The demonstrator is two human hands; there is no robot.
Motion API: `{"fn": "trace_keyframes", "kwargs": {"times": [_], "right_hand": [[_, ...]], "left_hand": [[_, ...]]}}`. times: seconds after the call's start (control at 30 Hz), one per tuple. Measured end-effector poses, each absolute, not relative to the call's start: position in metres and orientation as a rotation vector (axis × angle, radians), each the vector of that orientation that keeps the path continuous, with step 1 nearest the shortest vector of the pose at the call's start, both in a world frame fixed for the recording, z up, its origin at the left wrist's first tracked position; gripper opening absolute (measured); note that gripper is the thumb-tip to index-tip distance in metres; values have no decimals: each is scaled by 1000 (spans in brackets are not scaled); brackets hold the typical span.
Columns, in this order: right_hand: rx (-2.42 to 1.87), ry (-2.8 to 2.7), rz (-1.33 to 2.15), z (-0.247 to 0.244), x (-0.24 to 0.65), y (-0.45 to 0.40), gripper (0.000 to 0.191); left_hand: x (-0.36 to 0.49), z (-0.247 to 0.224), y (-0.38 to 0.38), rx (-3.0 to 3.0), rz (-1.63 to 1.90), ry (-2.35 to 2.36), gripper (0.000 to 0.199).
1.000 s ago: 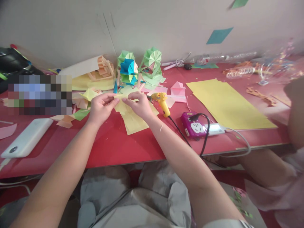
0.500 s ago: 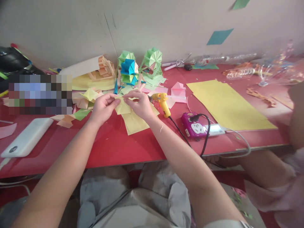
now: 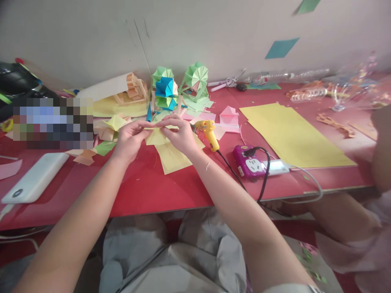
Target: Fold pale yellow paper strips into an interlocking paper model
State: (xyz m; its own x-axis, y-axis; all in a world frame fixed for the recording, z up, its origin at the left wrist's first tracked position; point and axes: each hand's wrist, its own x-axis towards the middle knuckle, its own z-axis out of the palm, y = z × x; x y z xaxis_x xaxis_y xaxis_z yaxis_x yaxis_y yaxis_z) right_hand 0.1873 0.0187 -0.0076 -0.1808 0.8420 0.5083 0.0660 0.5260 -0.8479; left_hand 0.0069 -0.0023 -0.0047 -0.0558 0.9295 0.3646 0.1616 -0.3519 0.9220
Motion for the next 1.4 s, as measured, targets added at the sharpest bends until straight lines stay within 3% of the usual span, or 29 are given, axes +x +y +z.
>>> {"fn": "trace_keyframes", "kwargs": {"times": [0.4, 0.7, 0.93, 1.4], "right_hand": [[-788, -1675, 811, -9, 186, 18, 15], [-912, -1614, 901, -10, 186, 21, 40], [-863, -1650, 869, -15, 187, 25, 36], [-864, -1706, 847, -13, 186, 23, 34]], "left_hand": [[7, 0, -3, 1481, 1447, 1157, 15], [1, -9, 3, 1693, 1430, 1172, 26], [5, -4, -2, 1684, 1377, 1213, 15], [4, 1, -3, 1776, 1394, 1282, 12]]}}
